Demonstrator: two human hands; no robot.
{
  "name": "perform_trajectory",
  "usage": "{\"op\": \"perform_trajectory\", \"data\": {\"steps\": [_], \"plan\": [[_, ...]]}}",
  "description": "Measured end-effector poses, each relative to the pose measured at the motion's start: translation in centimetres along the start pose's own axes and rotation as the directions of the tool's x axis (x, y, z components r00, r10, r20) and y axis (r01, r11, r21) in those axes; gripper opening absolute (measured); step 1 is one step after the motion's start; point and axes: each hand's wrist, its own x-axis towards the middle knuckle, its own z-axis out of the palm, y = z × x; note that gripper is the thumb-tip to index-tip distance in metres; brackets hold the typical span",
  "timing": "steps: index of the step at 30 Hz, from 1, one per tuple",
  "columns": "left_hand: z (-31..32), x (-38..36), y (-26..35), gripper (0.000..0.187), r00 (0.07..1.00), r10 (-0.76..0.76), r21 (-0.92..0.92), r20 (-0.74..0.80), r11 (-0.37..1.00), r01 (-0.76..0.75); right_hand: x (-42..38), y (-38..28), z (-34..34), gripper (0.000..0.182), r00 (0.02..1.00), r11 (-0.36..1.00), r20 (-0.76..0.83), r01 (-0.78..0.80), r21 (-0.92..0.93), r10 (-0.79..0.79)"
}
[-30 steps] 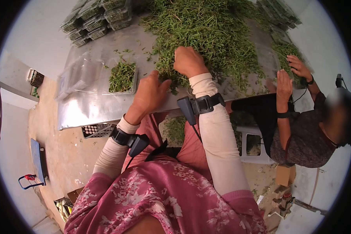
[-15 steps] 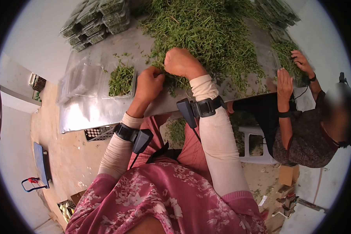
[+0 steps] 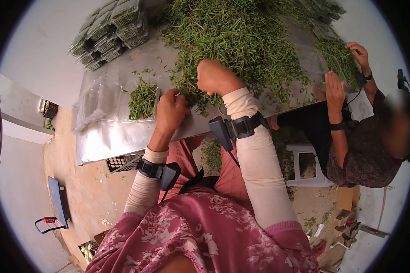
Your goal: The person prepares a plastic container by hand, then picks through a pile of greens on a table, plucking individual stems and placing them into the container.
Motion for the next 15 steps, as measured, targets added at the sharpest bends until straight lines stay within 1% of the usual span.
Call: {"op": "perform_trajectory", "data": {"steps": [2,5,9,11,14,15], "plan": [[-0.4,0.0,0.5,0.036,0.996,-0.069,-0.08,0.057,0.994,0.074,0.2,-0.4,0.3,0.011,0.999,0.987,0.016,-0.029,-0.156,0.032],[-0.6,0.1,1.1,0.035,0.983,-0.133,-0.207,0.126,0.966,0.157,1.9,1.4,2.7,0.015,0.985,0.938,-0.08,0.117,-0.326,-0.151],[-0.1,0.9,1.3,0.033,0.956,-0.198,-0.312,0.215,0.914,0.259,1.4,0.7,2.7,0.021,0.978,0.959,-0.029,0.195,-0.207,-0.205],[-0.1,1.0,1.8,0.031,0.95,-0.198,-0.356,0.241,0.893,0.277,1.2,0.4,2.5,0.023,0.978,0.965,0.01,0.208,-0.157,-0.209],[0.0,1.2,2.1,0.027,0.95,-0.188,-0.406,0.249,0.87,0.279,0.5,-0.2,2.2,0.025,0.952,0.95,0.017,0.307,-0.062,-0.307],[0.2,1.2,2.2,0.025,0.951,-0.184,-0.422,0.247,0.864,0.276,0.5,-0.4,2.0,0.024,0.952,0.951,0.022,0.305,-0.048,-0.304]]}}
